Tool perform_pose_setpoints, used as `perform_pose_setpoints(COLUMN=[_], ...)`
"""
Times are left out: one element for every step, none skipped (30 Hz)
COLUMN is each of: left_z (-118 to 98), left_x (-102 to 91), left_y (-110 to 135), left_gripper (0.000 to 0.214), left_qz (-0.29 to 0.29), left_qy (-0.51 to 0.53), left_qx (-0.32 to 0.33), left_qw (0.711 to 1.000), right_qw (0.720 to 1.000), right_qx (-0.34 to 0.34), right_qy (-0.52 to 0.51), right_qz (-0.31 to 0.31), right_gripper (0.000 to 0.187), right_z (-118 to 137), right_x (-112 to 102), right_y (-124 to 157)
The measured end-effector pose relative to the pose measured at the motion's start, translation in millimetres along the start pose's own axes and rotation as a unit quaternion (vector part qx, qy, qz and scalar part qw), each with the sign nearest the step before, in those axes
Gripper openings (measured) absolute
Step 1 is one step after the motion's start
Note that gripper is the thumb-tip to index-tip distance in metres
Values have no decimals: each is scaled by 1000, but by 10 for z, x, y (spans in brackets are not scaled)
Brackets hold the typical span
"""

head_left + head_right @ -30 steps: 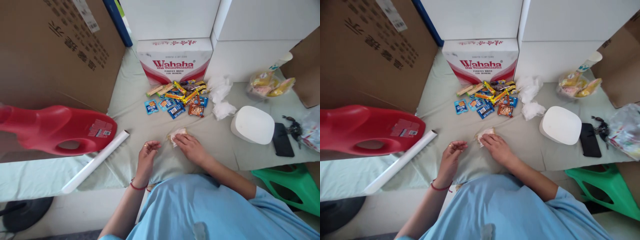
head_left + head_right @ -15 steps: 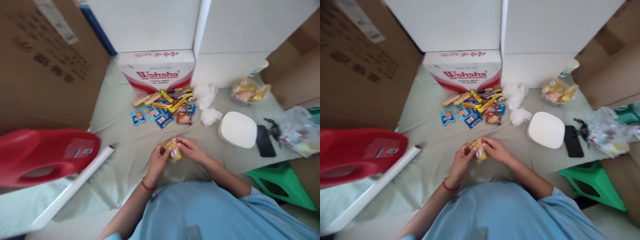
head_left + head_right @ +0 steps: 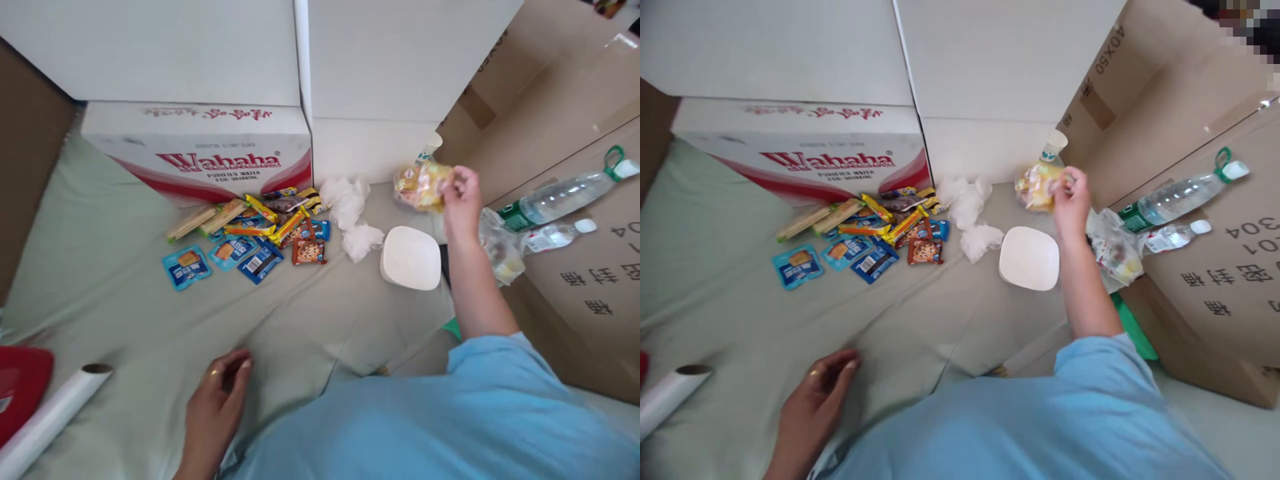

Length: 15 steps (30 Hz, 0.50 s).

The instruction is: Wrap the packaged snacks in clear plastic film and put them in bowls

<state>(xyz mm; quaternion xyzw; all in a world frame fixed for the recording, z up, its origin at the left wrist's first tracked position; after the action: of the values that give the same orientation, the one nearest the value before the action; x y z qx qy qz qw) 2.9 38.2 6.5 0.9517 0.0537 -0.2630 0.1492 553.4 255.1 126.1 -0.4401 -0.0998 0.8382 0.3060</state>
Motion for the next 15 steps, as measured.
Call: perform_pose_setpoints(left_z=[106, 212, 318, 424, 527, 624, 712, 787, 842, 879, 897, 898, 887, 870, 849], left_x=[-89, -164, -219, -261, -282, -296, -301, -301, -294, -281, -266, -250, -235, -223, -215], left_y=[62, 132, 207, 284, 362, 437, 509, 574, 631, 680, 720, 750, 771, 783, 788], left_gripper=[48, 46, 44, 42, 41, 40, 39, 39, 38, 36, 35, 34, 33, 32, 31], left_qz=[-11, -20, -24, -28, -25, -29, -36, -47, -58, -68, -78, -86, -95, -103, -110], left_qy=[-27, -50, -73, -98, -120, -137, -152, -162, -171, -177, -183, -190, -196, -203, -209], left_qx=[8, 20, 34, 51, 70, 90, 109, 127, 147, 167, 185, 200, 212, 219, 223], left_qw=[1000, 998, 996, 994, 990, 986, 982, 977, 973, 967, 962, 957, 953, 949, 946], right_qw=[998, 993, 987, 982, 979, 977, 975, 972, 966, 959, 952, 948, 941, 935, 931], right_qx=[52, 94, 119, 134, 141, 144, 144, 140, 132, 119, 106, 92, 76, 60, 45], right_qy=[6, 29, 69, 96, 122, 147, 167, 187, 217, 249, 276, 296, 318, 337, 351], right_qz=[-43, -68, -86, -95, -85, -61, -29, 7, 40, 64, 76, 79, 83, 89, 96], right_gripper=[41, 38, 36, 33, 30, 26, 21, 18, 17, 18, 19, 20, 21, 21, 21], right_z=[-197, -355, -463, -531, -568, -582, -583, -575, -562, -549, -538, -529, -524, -521, -517], right_x=[-29, -28, -7, 37, 111, 206, 316, 428, 529, 612, 668, 699, 712, 708, 690], right_y=[-329, -606, -825, -984, -1083, -1127, -1124, -1087, -1030, -969, -915, -876, -855, -850, -857])
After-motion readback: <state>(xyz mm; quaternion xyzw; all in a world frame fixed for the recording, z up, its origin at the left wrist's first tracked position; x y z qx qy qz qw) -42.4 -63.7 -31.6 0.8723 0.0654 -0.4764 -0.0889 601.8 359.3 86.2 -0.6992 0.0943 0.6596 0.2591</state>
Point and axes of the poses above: each hand's wrist, its own y-axis away from the middle knuckle, its own x-axis out of the palm, z = x × y, the point moved 4 cm from there along -y, towards the middle knuckle, and after that the axes turned 10 degrees about y, right-handed, at the moved point
